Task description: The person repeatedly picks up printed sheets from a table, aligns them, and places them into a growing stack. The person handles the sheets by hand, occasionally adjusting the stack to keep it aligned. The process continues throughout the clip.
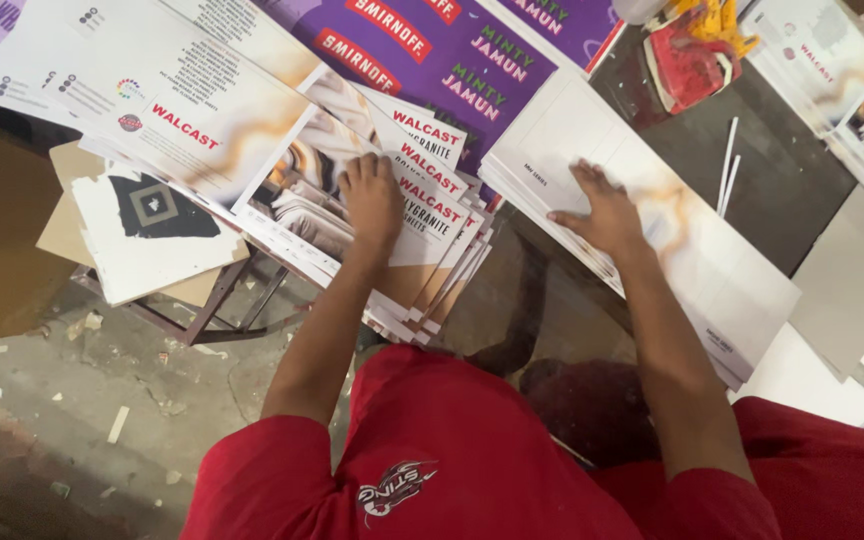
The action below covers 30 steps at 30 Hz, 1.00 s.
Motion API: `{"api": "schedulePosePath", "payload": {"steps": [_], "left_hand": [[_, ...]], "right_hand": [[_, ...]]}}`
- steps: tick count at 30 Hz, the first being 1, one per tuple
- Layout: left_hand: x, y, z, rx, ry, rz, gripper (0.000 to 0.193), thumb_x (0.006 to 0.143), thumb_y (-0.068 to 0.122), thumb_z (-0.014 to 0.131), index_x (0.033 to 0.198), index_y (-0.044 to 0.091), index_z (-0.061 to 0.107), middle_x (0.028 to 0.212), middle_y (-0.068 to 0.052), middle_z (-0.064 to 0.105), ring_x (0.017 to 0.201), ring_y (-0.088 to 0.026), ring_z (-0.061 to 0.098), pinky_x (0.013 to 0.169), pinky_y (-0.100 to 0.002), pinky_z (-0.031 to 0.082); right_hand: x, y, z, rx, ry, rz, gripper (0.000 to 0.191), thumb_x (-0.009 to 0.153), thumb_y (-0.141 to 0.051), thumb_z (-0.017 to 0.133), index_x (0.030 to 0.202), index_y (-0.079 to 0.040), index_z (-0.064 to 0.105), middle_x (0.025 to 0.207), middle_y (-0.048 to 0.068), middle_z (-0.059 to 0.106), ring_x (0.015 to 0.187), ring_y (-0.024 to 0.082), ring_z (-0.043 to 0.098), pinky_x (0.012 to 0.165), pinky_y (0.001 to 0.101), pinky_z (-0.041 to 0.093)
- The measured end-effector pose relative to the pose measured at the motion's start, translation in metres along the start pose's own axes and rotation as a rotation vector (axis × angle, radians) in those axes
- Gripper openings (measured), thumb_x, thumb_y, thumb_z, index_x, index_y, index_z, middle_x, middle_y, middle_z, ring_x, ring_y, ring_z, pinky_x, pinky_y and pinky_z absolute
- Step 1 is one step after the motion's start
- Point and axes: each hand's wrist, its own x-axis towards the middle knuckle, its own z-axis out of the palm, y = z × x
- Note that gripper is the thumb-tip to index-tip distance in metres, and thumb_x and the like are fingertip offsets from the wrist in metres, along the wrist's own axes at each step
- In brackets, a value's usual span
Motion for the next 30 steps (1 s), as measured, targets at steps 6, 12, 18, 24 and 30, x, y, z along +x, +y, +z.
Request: {"api": "schedulePosePath", "payload": {"steps": [6,12,18,24,30], "left_hand": [[0.018,0.084,0.022,-0.484,-0.180,0.140,0.036,0.087,0.012,0.067,0.121,-0.001,0.066,0.117,-0.020,0.066,0.110,-0.038,0.060,0.098,-0.047,0.049],[0.058,0.156,0.057,-0.259,-0.430,0.118,0.063,0.087,0.032,0.074,0.131,-0.010,0.057,0.125,-0.021,0.055,0.115,-0.040,0.051,0.096,-0.052,0.043],[0.068,0.185,0.073,-0.025,-0.382,0.035,0.054,0.087,0.035,0.073,0.121,-0.006,0.063,0.127,-0.018,0.056,0.120,-0.036,0.050,0.098,-0.052,0.041],[0.066,0.199,0.072,-0.030,-0.451,-0.043,0.040,0.094,0.030,0.069,0.117,-0.003,0.066,0.127,-0.018,0.058,0.121,-0.035,0.051,0.102,-0.051,0.041],[0.077,0.215,0.072,-0.028,-0.558,-0.060,0.051,0.092,0.035,0.070,0.123,-0.005,0.060,0.131,-0.022,0.054,0.126,-0.039,0.047,0.098,-0.056,0.043]], "right_hand": [[-0.017,0.008,0.014,-0.012,0.013,0.112,0.089,0.088,-0.057,0.072,0.156,-0.008,0.041,0.165,0.017,0.032,0.153,0.036,0.026,0.119,0.0600,0.020],[-0.037,0.033,0.018,0.079,0.111,0.128,0.077,0.090,-0.051,0.073,0.147,-0.003,0.053,0.158,0.019,0.046,0.148,0.038,0.041,0.118,0.0490,0.038],[-0.071,0.055,0.028,-0.302,0.289,-0.268,0.043,0.097,-0.035,0.070,0.120,0.001,0.066,0.134,0.018,0.063,0.129,0.040,0.063,0.107,0.0464,0.054],[-0.074,0.053,0.033,-0.644,0.288,-0.324,0.029,0.102,-0.027,0.061,0.120,-0.004,0.067,0.127,0.025,0.067,0.101,0.040,0.069,0.091,0.0417,0.061],[-0.080,0.065,0.029,-0.209,0.339,-0.318,0.036,0.093,-0.029,0.068,0.119,-0.004,0.066,0.124,0.019,0.069,0.098,0.035,0.074,0.072,0.0395,0.060]]}}
